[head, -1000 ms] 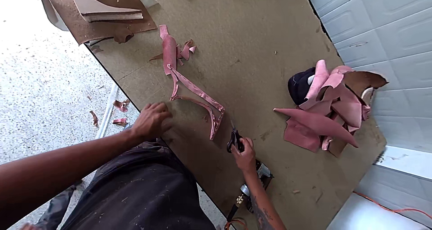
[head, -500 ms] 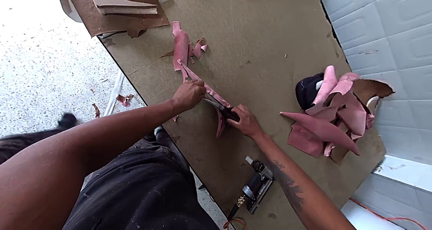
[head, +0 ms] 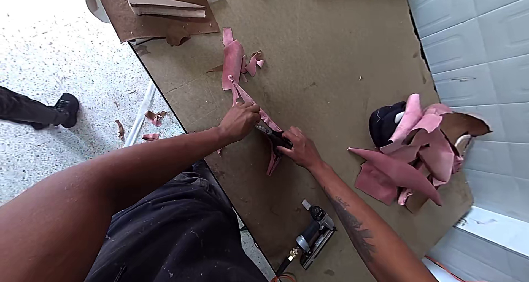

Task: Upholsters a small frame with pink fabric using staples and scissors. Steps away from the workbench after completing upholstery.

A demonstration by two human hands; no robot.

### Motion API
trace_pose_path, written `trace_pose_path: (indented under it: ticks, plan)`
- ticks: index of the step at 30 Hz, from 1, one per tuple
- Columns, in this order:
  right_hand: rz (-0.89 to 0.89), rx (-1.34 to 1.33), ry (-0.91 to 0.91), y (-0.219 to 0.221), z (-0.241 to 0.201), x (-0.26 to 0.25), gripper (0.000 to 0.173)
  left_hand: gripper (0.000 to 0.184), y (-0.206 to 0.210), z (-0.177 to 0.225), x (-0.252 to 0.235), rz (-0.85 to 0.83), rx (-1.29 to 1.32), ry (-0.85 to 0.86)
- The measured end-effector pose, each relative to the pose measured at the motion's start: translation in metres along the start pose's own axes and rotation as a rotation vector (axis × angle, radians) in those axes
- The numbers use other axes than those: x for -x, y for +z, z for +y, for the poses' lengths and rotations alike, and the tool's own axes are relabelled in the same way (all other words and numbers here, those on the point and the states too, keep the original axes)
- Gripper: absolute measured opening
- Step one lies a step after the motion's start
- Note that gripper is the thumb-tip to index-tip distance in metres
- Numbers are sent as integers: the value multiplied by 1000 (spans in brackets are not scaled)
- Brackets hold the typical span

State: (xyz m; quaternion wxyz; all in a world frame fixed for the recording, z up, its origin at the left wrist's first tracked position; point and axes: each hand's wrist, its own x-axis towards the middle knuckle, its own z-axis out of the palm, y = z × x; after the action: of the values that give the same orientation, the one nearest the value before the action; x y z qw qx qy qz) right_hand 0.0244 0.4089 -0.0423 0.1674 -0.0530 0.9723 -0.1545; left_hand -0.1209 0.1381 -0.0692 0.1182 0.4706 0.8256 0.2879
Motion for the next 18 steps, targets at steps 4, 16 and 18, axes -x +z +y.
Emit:
trace_pose_path:
  ticks: [4,16,18]
  plan:
    - [3,16,-84,-3,5,-8,29,19,0,-3,-1,5,-11,-9]
    - [48,17,-187,0,-22,-46,40,16,13,53,0,36,85,12]
    - [49,39,-164,0,-24,-47,34,18,14,68,12,42,139,8]
